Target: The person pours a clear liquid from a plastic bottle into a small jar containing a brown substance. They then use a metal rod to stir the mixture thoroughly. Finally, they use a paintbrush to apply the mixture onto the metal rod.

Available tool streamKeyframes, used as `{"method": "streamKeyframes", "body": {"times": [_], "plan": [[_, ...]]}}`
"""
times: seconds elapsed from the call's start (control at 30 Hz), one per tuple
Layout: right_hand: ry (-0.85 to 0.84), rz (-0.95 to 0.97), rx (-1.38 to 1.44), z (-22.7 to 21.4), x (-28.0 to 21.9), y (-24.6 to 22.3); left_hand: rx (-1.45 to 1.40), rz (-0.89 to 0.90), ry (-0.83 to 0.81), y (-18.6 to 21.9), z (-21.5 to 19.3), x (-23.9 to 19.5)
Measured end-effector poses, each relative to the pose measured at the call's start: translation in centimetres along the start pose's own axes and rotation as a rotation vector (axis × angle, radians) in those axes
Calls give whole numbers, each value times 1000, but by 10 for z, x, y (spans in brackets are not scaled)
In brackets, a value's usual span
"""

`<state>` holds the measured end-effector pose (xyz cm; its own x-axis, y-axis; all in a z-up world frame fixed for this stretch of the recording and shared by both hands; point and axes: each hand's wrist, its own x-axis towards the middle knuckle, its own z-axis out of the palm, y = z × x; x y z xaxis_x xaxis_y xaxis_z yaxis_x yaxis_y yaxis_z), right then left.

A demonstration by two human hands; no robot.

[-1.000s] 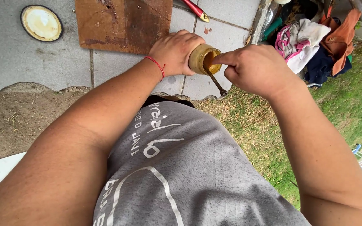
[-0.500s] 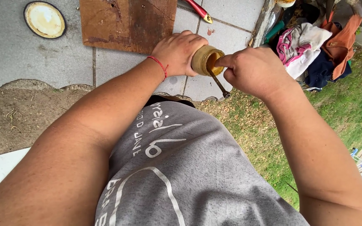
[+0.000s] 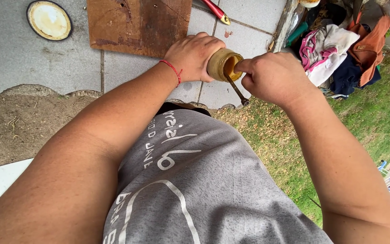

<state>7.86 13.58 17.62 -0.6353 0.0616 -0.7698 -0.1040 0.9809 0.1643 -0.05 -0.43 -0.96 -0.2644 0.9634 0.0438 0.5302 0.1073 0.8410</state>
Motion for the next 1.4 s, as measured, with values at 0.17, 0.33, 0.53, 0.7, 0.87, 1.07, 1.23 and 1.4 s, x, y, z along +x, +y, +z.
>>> {"method": "streamKeyframes", "body": {"times": [0.17, 0.33, 0.53, 0.7, 0.87, 1.07, 1.23, 1.4], "plan": [[87, -7, 153, -13, -17, 3, 13, 15, 22, -1, 2, 0], [207, 45, 288, -25, -40, 11, 11, 6, 3, -2, 2, 1], [224, 65, 413, 4, -44, 16, 2, 0, -5, -3, 2, 1], [251, 200, 578, 24, -43, 22, -26, -2, -40, -2, -2, -2], [395, 156, 604, 50, -33, 33, 15, 12, -29, -1, 0, -5], [474, 28, 651, 32, -29, 22, 0, -88, -89, 4, -12, -1], [481, 90, 689, 8, -21, 14, -8, -132, -171, 15, -22, -1], [491, 60, 628, -29, -4, 11, -29, -90, -125, 13, -25, -5]]}}
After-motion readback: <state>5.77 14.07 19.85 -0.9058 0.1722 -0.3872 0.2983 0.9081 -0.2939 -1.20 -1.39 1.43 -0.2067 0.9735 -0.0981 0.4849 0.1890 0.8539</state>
